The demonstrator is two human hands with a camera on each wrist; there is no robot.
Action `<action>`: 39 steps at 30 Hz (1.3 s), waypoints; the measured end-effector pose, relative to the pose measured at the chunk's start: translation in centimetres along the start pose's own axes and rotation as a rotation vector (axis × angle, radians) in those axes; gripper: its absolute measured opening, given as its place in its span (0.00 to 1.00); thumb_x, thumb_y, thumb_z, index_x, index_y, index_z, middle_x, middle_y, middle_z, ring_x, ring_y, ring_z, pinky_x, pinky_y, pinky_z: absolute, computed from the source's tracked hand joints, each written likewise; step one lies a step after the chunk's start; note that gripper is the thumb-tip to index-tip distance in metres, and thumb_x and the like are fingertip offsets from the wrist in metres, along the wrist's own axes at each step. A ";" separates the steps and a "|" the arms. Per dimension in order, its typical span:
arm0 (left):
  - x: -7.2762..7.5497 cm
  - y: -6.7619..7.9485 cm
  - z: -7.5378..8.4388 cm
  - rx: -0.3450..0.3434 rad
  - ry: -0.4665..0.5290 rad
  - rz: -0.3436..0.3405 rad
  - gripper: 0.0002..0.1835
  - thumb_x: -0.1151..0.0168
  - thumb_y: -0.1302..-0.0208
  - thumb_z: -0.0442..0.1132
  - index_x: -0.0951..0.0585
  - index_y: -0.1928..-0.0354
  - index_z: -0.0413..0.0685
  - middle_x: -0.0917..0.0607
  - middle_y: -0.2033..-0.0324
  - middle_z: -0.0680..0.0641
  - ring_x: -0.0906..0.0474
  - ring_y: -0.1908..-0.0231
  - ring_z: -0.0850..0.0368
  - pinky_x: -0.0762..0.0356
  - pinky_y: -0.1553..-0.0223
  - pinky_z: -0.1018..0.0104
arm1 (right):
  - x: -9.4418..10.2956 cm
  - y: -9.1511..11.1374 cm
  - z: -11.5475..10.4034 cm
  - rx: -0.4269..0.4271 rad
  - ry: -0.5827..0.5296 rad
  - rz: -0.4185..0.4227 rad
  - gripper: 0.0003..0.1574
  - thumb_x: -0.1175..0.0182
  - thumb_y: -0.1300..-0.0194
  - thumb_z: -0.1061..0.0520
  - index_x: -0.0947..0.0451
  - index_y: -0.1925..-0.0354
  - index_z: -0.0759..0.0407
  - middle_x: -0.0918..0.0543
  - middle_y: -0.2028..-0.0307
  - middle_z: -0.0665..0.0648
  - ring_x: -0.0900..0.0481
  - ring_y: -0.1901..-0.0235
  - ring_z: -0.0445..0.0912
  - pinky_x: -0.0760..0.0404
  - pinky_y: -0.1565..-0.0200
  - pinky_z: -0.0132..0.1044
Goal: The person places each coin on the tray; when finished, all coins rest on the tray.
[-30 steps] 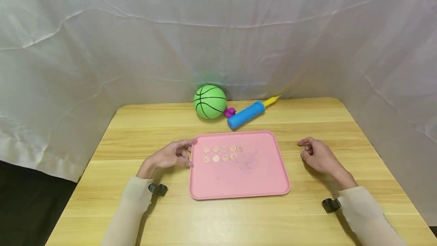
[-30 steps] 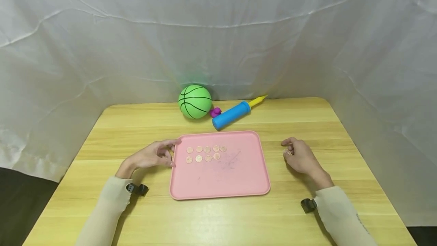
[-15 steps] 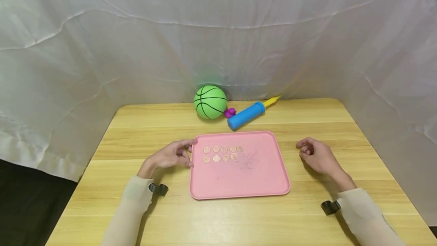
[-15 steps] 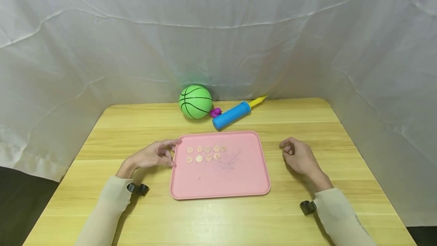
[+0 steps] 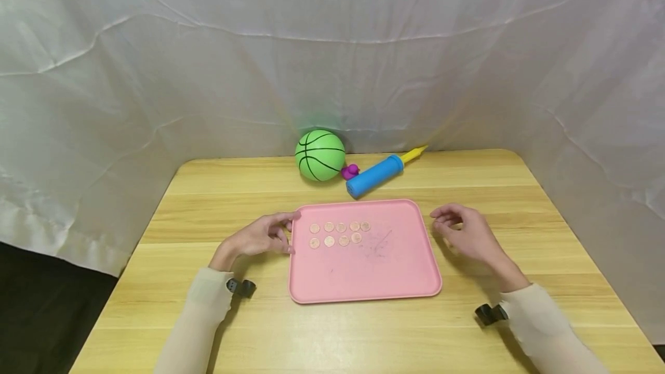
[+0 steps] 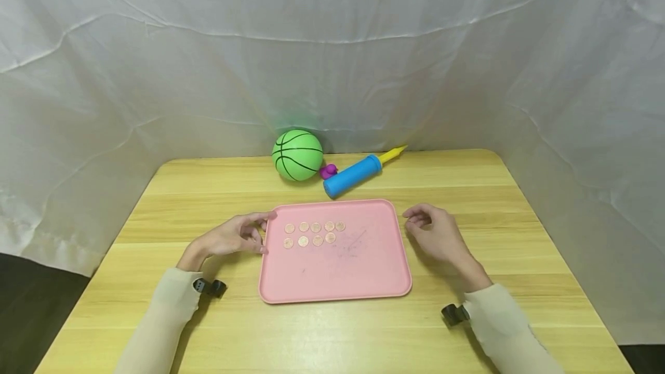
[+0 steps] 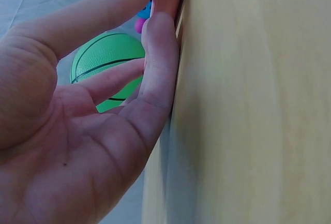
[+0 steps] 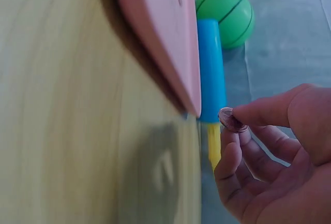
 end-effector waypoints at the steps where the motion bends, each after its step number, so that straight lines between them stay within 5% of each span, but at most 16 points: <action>1: 0.0 0.0 0.0 0.001 -0.004 0.002 0.51 0.27 0.37 0.23 0.42 0.15 0.34 0.26 0.42 0.32 0.17 0.60 0.61 0.12 0.54 0.73 | -0.2 -0.1 -0.3 0.009 0.002 -0.003 0.12 0.33 0.24 0.62 0.14 0.46 0.65 0.09 0.57 0.61 0.16 0.57 0.46 0.17 0.58 0.27; 27: 0.0 0.3 0.0 0.017 -0.028 0.009 0.52 0.26 0.37 0.26 0.42 0.14 0.36 0.25 0.40 0.32 0.16 0.59 0.60 0.14 0.52 0.72 | -7.7 -2.9 -5.0 0.039 -0.112 -0.143 0.09 0.31 0.27 0.64 0.13 0.50 0.64 0.11 0.59 0.59 0.17 0.60 0.46 0.18 0.55 0.31; 39: 0.1 0.0 0.0 0.005 -0.033 0.000 0.50 0.29 0.35 0.24 0.42 0.15 0.34 0.27 0.41 0.33 0.14 0.59 0.60 0.15 0.53 0.74 | -9.7 -3.6 -6.0 0.068 -0.115 -0.187 0.08 0.30 0.28 0.63 0.13 0.52 0.62 0.09 0.62 0.57 0.17 0.63 0.43 0.18 0.58 0.30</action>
Point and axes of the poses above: each hand's wrist, its own y-axis away from the middle knuckle, its own x-axis out of the back of the hand, z = x × y, the point moved 2 cm from there along -y, towards the middle knuckle
